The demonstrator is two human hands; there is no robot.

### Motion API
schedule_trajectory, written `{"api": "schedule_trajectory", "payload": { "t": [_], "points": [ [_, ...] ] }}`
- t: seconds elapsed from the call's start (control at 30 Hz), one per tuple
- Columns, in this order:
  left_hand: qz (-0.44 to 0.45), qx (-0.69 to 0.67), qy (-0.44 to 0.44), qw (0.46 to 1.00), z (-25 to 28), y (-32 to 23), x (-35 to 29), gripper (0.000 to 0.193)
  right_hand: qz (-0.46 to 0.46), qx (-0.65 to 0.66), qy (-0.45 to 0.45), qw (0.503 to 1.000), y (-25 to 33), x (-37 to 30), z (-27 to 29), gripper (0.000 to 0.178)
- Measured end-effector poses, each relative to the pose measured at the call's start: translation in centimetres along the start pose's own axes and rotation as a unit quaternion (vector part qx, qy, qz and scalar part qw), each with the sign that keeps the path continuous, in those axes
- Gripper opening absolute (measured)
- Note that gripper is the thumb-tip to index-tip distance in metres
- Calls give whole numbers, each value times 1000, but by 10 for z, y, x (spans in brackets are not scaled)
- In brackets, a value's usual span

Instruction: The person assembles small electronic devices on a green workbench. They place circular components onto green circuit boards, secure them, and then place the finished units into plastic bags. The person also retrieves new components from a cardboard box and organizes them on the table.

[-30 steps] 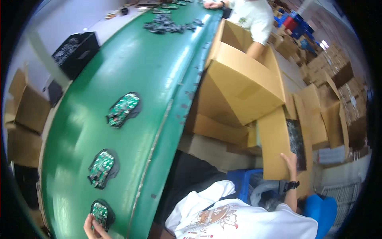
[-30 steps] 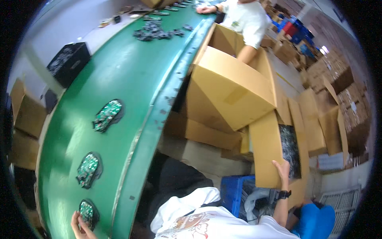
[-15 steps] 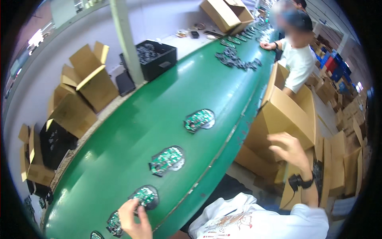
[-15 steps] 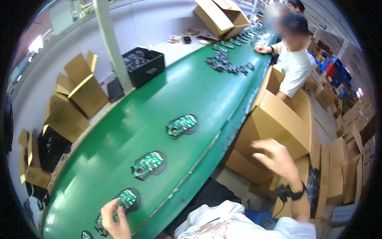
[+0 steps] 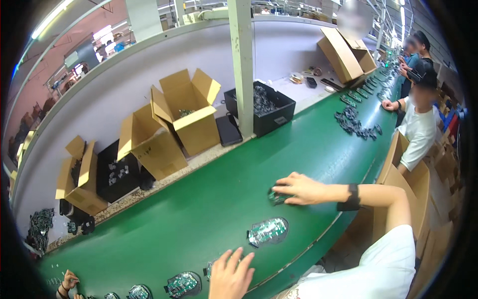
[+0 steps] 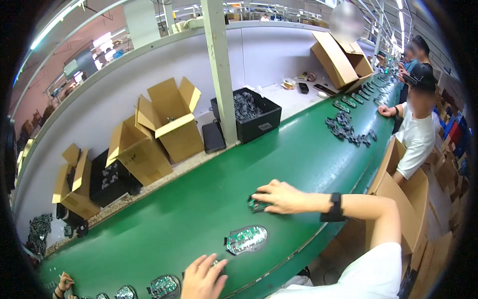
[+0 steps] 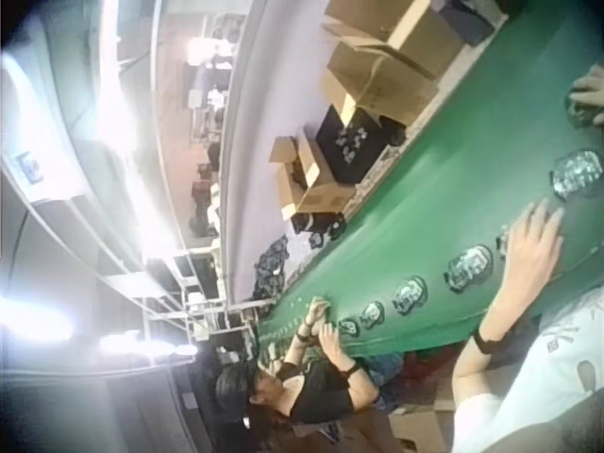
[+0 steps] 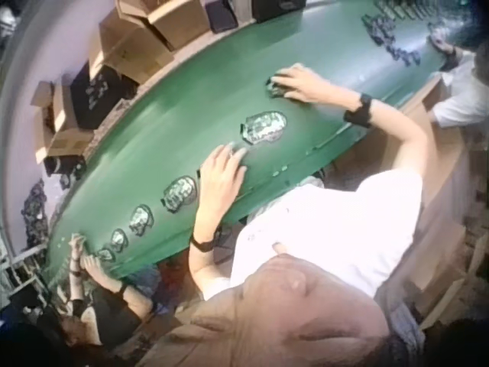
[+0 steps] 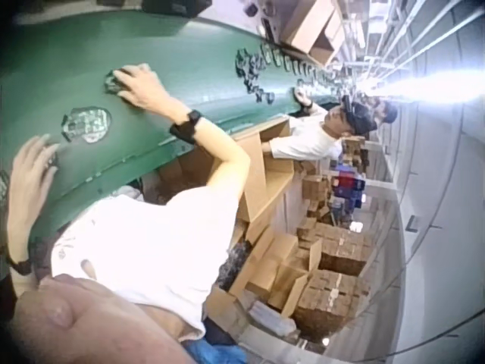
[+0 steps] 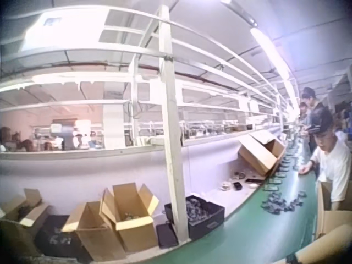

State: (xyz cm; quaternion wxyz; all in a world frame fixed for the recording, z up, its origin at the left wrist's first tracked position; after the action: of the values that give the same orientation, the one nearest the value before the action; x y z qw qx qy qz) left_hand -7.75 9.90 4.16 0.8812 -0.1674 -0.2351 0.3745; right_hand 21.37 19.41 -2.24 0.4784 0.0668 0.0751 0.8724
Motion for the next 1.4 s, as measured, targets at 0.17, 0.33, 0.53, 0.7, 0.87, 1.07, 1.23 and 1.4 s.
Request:
{"api": "schedule_trajectory", "payload": {
  "t": [0.17,0.33,0.53,0.7,0.87,1.07,1.23,1.4],
  "points": [
    [-95,94,78,988,-65,-12,61,60,57,37,8,998,34,92,-10,65],
    [-17,146,164,975,-113,10,59,59,47,45,281,957,11,131,82,57],
    [63,160,153,973,-74,45,75,44,-241,-138,23,960,-224,159,142,39],
    [131,248,12,960,-25,117,76,38,-180,-5,-69,981,-281,205,99,66],
    [234,185,-29,954,16,120,50,41,-228,-112,-36,967,-329,264,14,69],
    [304,177,-46,935,32,85,12,48,-150,-189,-63,968,-416,254,-17,44],
    [344,81,-26,935,15,72,-8,47,-46,-252,-124,959,-471,253,24,27],
    [359,84,4,930,13,63,-15,48,-106,2,-138,985,-407,264,24,33]
  ]
}}
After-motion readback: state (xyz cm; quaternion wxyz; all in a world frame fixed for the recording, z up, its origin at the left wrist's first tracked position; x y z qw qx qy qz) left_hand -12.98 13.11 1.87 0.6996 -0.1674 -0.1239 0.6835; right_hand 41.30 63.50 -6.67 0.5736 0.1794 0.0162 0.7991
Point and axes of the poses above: each hand's wrist, its own x-axis towards the middle knuckle, its own z-axis out of the back of the hand, y = z × x, the point moved 6 cm from there along x, towards the middle knuckle, and after that the axes turned 1 degree about -x, right-handed, at the moved point
